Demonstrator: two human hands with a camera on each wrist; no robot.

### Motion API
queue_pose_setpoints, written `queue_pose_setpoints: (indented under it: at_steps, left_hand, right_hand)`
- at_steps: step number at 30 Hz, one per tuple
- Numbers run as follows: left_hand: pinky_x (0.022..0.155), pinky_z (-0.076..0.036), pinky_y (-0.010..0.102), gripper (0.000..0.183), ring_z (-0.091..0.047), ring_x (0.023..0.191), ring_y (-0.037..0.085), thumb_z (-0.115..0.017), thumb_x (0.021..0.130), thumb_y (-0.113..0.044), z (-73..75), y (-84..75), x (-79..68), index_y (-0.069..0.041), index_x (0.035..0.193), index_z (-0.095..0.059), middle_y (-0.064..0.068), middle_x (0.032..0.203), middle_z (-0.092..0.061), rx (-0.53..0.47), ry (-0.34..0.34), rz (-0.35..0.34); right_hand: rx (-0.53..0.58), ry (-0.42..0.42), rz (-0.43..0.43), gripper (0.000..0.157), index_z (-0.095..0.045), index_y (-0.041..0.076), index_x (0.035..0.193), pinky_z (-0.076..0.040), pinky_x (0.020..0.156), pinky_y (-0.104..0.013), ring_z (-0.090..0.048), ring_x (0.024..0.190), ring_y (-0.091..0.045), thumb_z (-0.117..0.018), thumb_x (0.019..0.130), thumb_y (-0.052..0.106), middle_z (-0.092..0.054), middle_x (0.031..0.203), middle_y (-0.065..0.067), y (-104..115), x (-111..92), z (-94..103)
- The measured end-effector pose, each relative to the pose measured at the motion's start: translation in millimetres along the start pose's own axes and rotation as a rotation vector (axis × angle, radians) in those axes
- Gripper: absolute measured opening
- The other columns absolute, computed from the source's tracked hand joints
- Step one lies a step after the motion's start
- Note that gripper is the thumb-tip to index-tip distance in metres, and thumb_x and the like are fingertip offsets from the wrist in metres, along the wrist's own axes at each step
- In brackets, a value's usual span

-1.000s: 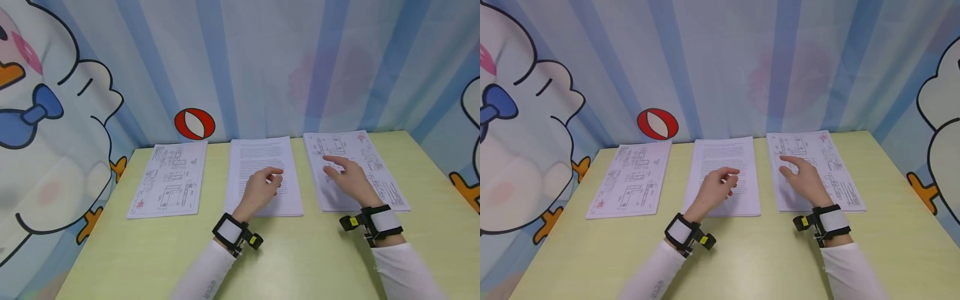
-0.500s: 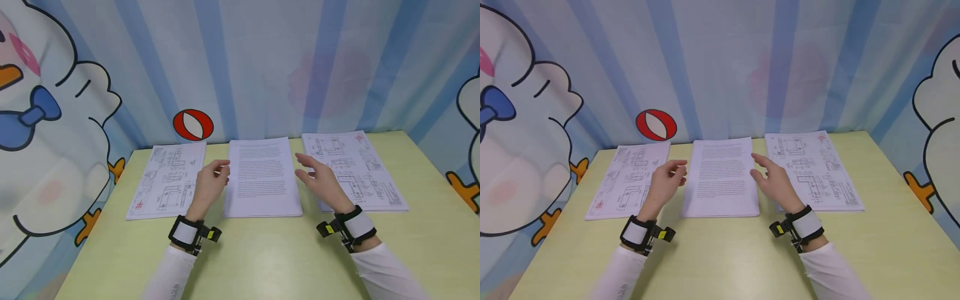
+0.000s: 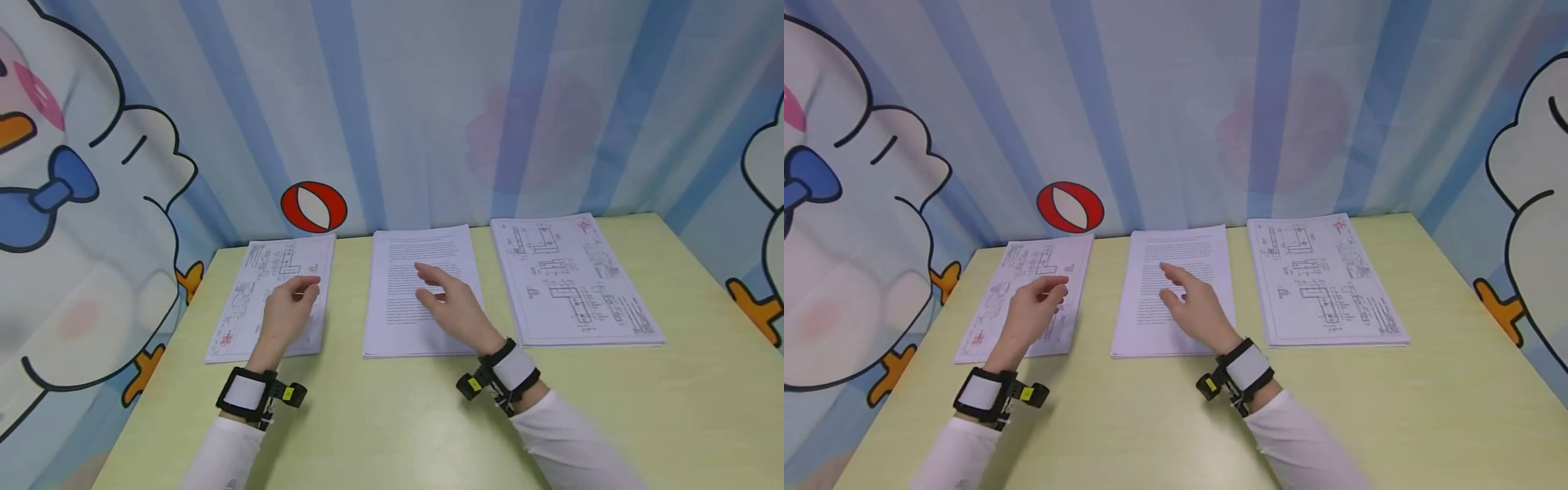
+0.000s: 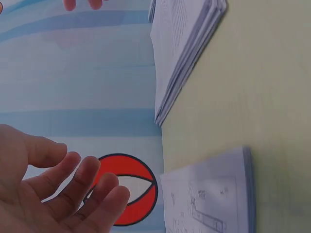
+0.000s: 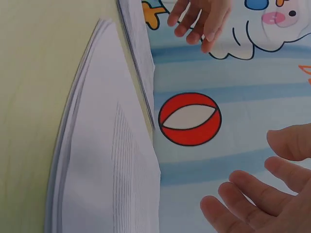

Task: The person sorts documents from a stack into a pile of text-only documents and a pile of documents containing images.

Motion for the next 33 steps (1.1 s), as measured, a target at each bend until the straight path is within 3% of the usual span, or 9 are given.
queue_pose_setpoints:
  at_steps: [3,6,10,13,17,20,27,30,33]
  left_hand:
    - [0.073,-0.047,0.037,0.032,-0.055,0.092,0.023,-0.046,0.095,-0.029,11.0,15.5,-0.7,-0.011,0.117,-0.059,0.013,0.11,-0.062,0.016,-0.008,0.021]
    - [0.067,-0.046,0.041,0.038,-0.053,0.094,0.024,-0.046,0.094,-0.037,17.0,48.4,5.4,-0.013,0.12,-0.057,0.012,0.113,-0.06,0.014,-0.022,0.045]
    - [0.062,-0.044,0.035,0.046,-0.051,0.093,0.018,-0.039,0.091,-0.055,17.9,122.5,23.9,-0.024,0.121,-0.057,0.002,0.112,-0.059,0.106,-0.087,0.077]
    - [0.074,-0.044,0.035,0.048,-0.049,0.099,0.019,-0.038,0.091,-0.058,23.4,162.7,29.9,-0.026,0.122,-0.055,0.002,0.116,-0.056,0.117,-0.095,0.149]
    - [0.09,-0.037,0.051,0.053,-0.042,0.116,0.029,-0.036,0.092,-0.056,37.1,188.3,24.3,-0.021,0.128,-0.051,0.01,0.13,-0.049,0.087,-0.091,0.257]
    - [0.094,-0.033,0.057,0.057,-0.036,0.122,0.035,-0.032,0.093,-0.055,46.6,196.4,18.5,-0.017,0.133,-0.046,0.015,0.139,-0.04,0.15,-0.087,0.308]
    - [0.101,-0.02,0.063,0.059,-0.021,0.127,0.047,-0.042,0.094,-0.029,55.2,147.0,-6.3,0.003,0.14,-0.023,0.03,0.147,-0.011,0.119,0.091,0.417]
    - [0.103,-0.016,0.064,0.063,-0.01,0.13,0.05,-0.044,0.093,-0.028,53.0,142.1,-9.1,0.005,0.141,-0.017,0.032,0.147,0.001,0.137,0.137,0.422]
    - [0.101,-0.019,0.064,0.065,-0.017,0.127,0.05,-0.044,0.093,-0.029,51.1,143.5,-9.8,0.005,0.141,-0.017,0.034,0.146,-0.004,0.158,0.149,0.428]
  right_hand:
    - [-0.01,0.007,0.013,0.043,-0.044,0.011,0.134,-0.047,0.088,-0.04,-0.047,0.116,-0.021,-0.052,0.091,0.017,-0.051,0.132,-0.012,8,5,-20.5]
    - [-0.016,0.021,0.016,0.043,-0.045,0.012,0.133,-0.046,0.088,-0.042,-0.047,0.116,-0.02,-0.052,0.091,0.016,-0.051,0.132,-0.011,13,10,-38.9]
    - [0.019,0.047,-0.004,0.043,-0.046,0.011,0.133,-0.046,0.089,-0.041,-0.048,0.115,-0.023,-0.052,0.09,0.015,-0.051,0.131,-0.011,16,16,-61.2]
    - [0.036,0.07,-0.013,0.043,-0.046,0.01,0.132,-0.047,0.088,-0.04,-0.049,0.115,-0.026,-0.051,0.09,0.015,-0.052,0.13,-0.014,19,20,-77.1]
    - [0.042,0.123,-0.052,0.043,-0.044,0.012,0.134,-0.046,0.089,-0.039,-0.048,0.116,-0.026,-0.049,0.091,0.016,-0.051,0.131,-0.014,20,22,-98.5]
    - [0.073,0.167,-0.108,0.044,-0.043,0.014,0.135,-0.044,0.091,-0.039,-0.046,0.118,-0.024,-0.049,0.092,0.018,-0.049,0.133,-0.012,20,24,-114.5]
    - [0.176,0.221,-0.248,0.05,-0.04,0.016,0.137,-0.036,0.099,-0.042,-0.039,0.125,-0.026,-0.052,0.09,0.025,-0.042,0.14,-0.005,15,27,-148.5]
    - [0.228,0.227,-0.288,0.053,-0.037,0.015,0.139,-0.032,0.103,-0.043,-0.034,0.128,-0.025,-0.053,0.089,0.025,-0.039,0.142,-0.006,12,28,-159.4]
    - [0.268,0.233,-0.314,0.055,-0.035,0.014,0.139,-0.03,0.105,-0.043,-0.031,0.129,-0.023,-0.054,0.089,0.025,-0.038,0.142,-0.006,11,28,-166.2]
Point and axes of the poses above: each hand's wrist, its own x-axis towards the middle knuckle, its own z-axis out of the back of the hand, y = z × x, the point moved 6 cm from there along x, towards the middle knuckle
